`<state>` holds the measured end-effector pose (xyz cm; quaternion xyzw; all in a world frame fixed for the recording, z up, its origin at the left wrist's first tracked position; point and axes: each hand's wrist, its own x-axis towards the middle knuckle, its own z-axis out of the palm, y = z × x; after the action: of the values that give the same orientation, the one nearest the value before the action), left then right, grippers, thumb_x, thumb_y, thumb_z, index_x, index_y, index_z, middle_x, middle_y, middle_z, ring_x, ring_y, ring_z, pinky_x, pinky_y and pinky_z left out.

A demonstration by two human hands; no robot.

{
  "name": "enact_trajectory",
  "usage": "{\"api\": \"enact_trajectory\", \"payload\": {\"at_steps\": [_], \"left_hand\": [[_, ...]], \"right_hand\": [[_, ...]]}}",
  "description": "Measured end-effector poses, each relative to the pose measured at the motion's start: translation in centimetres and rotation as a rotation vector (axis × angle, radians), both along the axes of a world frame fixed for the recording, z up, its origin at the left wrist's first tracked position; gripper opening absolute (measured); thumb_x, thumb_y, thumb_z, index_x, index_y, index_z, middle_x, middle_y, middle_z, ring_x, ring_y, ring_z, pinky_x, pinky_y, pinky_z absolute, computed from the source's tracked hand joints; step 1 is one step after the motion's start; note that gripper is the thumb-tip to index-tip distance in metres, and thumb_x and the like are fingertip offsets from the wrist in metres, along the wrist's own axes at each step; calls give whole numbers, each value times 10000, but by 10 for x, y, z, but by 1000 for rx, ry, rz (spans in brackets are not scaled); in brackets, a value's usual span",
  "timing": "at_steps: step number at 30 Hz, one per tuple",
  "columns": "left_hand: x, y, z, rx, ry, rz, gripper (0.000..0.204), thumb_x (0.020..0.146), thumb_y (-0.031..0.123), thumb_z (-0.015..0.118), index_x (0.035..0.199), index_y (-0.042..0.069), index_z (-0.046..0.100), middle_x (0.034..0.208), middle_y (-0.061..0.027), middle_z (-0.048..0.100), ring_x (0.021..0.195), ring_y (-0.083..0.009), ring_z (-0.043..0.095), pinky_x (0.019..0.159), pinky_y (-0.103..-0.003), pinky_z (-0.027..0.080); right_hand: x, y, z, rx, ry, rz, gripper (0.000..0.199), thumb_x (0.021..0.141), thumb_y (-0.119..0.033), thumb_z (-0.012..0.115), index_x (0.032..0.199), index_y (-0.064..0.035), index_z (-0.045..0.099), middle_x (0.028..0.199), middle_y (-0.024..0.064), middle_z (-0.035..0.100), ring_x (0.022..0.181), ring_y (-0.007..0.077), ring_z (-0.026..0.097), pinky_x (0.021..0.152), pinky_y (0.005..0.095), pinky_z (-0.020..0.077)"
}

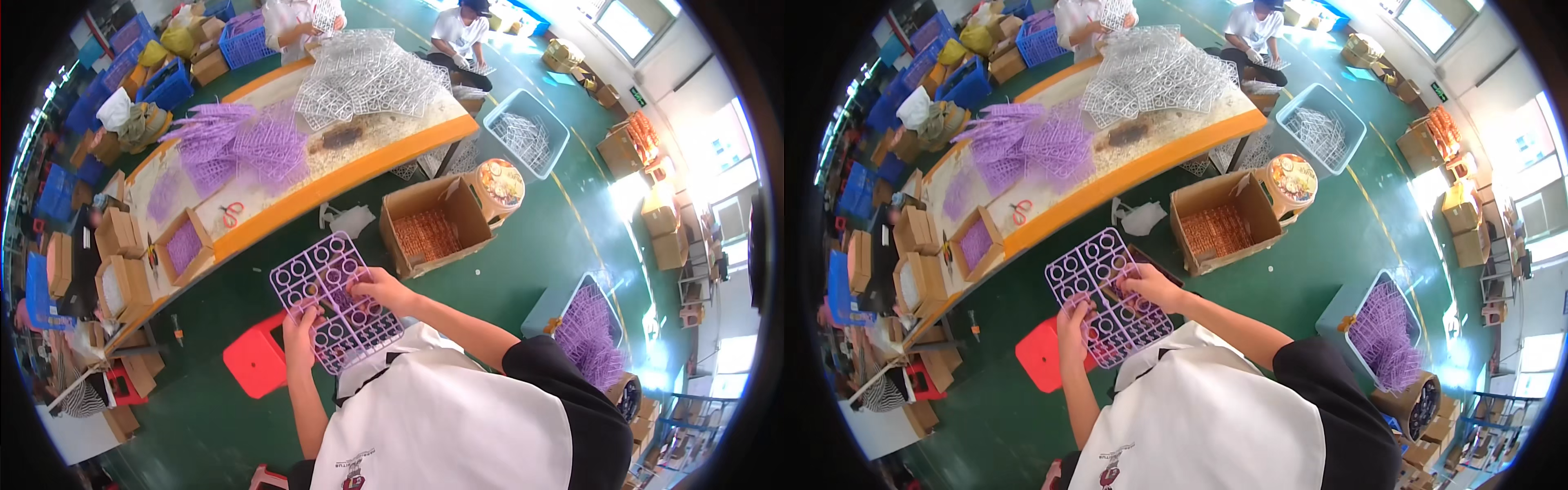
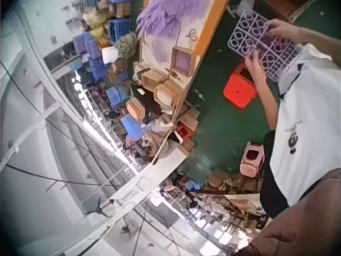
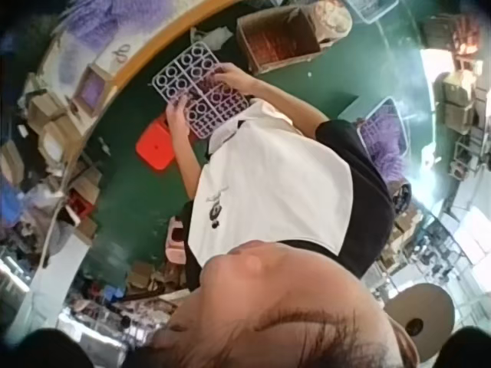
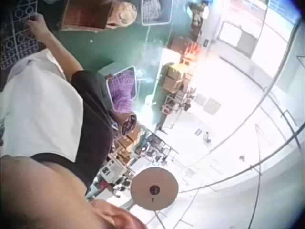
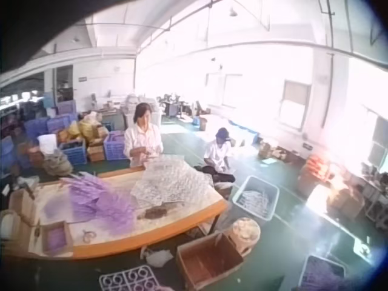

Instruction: Plucking small plastic components from a grid-like frame and placing them into a collection box.

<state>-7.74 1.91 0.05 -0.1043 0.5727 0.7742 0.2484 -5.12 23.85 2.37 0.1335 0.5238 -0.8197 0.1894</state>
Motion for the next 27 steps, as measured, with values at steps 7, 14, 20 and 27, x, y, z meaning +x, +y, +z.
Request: {"api": "enact_trajectory", "payload": {"at_steps": [7,14,20,27], "left_hand": [[3,6,-6,158,-25,-19,307,850,182,538,1101,6,522,1082,-115,587,1031,-210,551,913,-367,406],[7,7,-11,152,80,68,551,912,406,414,1348,75,350,1418,-144,325,1309,-274,331,1049,-458,247],[3,-3,-5,384,-21,90,439,920,268,484,1298,63,393,1245,-129,465,1196,-282,459,966,-406,410],[1,3,16,-14,46,57,256,824,41,611,1054,26,500,966,-68,602,804,-188,640,669,-308,540]], "right_hand": [[4,-6,-20,-282,-110,-95,200,819,-66,498,1014,-32,525,921,68,562,832,152,550,739,292,475],[3,-5,2,-204,-160,-10,552,829,-256,507,1326,-75,350,1176,65,511,1019,183,531,890,346,430],[6,2,-7,-327,-15,-29,383,933,-198,439,1276,-33,401,1190,166,541,985,242,594,868,340,473],[-1,10,12,-133,21,128,317,886,-219,537,1054,49,517,911,134,614,692,196,634,670,292,535]]}}
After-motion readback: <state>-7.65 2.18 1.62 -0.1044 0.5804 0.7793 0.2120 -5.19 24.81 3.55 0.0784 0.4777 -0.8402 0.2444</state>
